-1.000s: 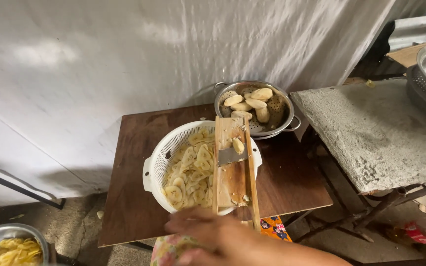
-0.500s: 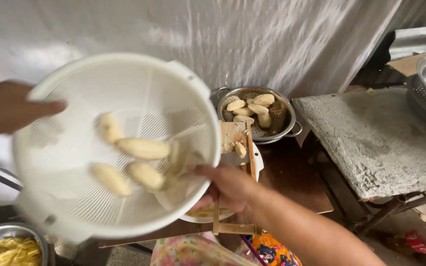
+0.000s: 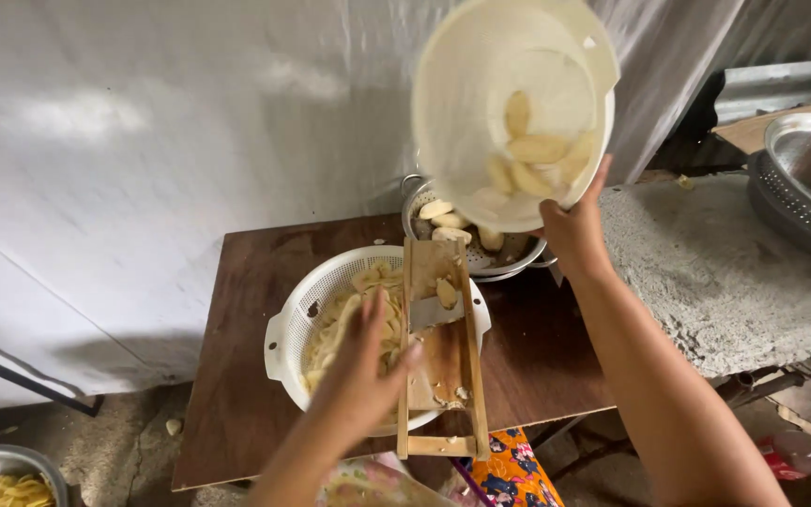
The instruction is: The person slices peeled bananas into a colander using a wooden mandoline slicer by hand, then pours more bananas from a container and slices them into the colander.
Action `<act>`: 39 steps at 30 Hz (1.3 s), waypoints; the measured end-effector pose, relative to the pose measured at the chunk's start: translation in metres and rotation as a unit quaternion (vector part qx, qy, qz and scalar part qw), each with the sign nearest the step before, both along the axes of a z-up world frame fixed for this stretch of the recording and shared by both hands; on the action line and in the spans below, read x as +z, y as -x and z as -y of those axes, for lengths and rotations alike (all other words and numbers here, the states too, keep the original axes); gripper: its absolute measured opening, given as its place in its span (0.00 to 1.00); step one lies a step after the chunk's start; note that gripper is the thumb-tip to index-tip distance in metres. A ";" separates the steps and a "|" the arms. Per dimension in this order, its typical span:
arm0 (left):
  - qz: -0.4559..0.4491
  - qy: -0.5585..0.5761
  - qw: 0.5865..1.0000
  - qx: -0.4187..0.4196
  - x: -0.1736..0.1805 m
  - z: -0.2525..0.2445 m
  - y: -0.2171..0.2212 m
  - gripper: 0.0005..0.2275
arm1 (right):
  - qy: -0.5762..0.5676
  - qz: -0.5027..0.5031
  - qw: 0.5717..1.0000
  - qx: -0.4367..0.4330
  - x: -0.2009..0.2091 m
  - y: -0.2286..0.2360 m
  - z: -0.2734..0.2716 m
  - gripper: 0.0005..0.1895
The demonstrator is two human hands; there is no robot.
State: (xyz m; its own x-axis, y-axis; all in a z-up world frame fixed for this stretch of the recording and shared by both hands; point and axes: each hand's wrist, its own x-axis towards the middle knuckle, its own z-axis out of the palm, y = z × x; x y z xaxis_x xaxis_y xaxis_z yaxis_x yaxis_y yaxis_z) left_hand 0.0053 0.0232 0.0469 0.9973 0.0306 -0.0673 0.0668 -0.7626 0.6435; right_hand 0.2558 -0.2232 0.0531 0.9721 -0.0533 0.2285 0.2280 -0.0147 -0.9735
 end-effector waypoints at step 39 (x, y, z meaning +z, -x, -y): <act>-0.011 0.123 0.914 0.386 -0.052 -0.203 0.138 0.33 | 0.276 0.172 0.733 0.597 0.049 0.276 -0.097 0.32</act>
